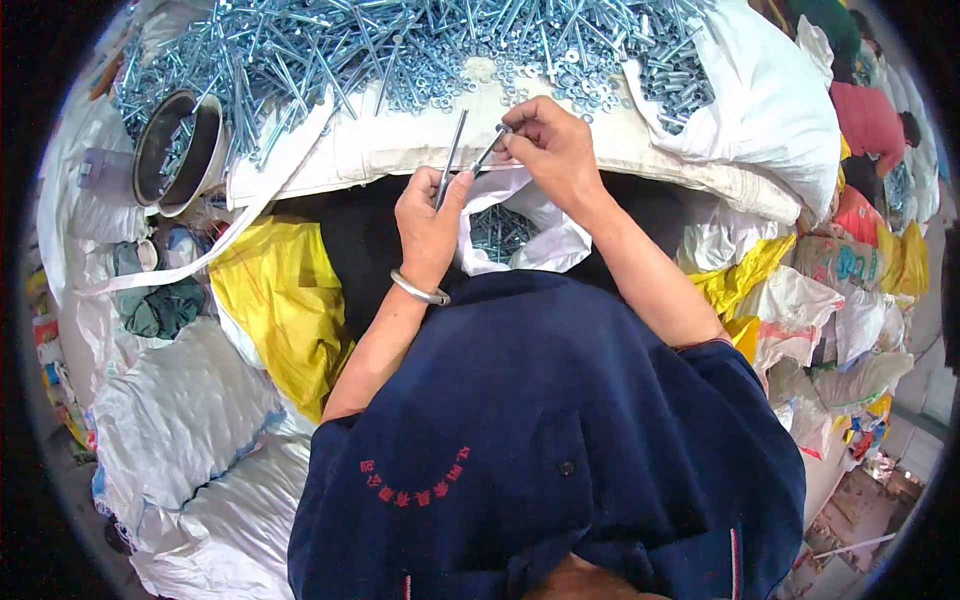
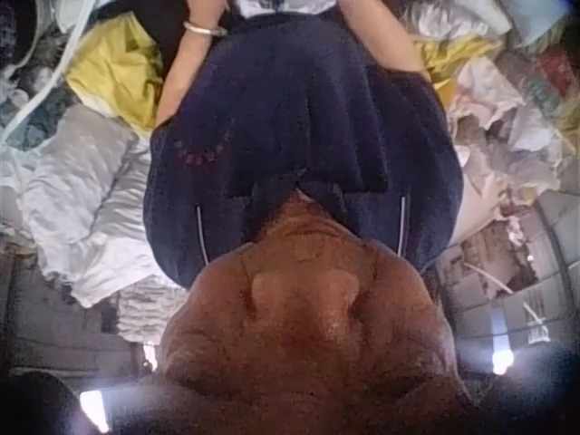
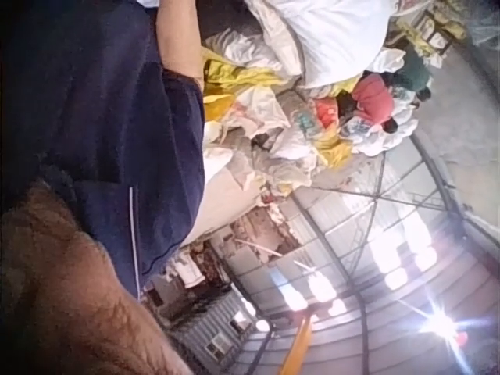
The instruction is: The person assembles metal screws and washers by hand, sliding washers onto long metal screws, then places the assembled units into a plastic bag.
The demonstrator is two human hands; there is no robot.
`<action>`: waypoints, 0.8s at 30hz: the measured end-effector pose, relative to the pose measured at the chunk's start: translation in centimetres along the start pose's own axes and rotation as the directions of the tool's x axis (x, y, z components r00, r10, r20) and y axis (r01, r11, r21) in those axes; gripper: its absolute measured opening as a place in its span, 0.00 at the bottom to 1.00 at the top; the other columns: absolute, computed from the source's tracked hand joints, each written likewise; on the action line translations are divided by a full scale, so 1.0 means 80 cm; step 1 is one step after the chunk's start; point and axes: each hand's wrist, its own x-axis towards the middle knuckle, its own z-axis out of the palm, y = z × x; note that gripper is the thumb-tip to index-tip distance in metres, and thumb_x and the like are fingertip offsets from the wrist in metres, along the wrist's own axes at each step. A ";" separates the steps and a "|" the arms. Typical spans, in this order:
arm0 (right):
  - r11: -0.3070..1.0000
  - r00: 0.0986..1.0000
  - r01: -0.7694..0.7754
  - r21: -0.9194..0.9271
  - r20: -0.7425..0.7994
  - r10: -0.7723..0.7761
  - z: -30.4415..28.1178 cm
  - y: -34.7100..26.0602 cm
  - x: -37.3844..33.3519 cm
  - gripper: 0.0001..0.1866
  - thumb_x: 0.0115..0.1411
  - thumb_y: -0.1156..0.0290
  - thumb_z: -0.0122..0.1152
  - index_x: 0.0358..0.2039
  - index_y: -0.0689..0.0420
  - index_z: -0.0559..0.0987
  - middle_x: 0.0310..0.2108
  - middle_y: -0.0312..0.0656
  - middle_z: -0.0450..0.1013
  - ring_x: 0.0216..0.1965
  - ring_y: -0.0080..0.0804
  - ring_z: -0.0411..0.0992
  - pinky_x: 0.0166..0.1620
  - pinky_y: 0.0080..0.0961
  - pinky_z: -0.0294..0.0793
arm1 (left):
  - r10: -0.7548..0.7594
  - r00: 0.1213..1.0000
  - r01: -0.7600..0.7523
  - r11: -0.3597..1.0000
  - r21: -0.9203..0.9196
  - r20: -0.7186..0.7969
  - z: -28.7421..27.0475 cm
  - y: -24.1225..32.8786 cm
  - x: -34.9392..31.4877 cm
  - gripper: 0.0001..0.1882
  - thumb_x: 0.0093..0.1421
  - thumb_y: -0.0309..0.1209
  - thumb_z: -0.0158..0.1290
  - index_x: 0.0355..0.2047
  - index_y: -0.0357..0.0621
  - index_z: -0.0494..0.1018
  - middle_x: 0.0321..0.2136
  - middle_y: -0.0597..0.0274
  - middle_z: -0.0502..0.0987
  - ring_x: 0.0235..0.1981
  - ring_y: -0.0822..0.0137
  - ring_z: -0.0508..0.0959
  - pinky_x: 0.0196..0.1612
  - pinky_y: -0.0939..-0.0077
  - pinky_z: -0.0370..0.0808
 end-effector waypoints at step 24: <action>0.144 0.872 0.414 -0.899 0.346 -0.346 -0.010 0.037 0.161 0.10 0.51 0.78 0.56 0.36 0.60 0.77 0.31 0.46 0.71 0.33 0.45 0.74 0.38 0.38 0.74 | -0.140 0.986 0.153 0.976 -0.153 0.090 0.002 0.002 0.012 0.20 0.64 0.43 0.55 0.25 0.40 0.68 0.18 0.66 0.73 0.21 0.80 0.69 0.26 0.83 0.65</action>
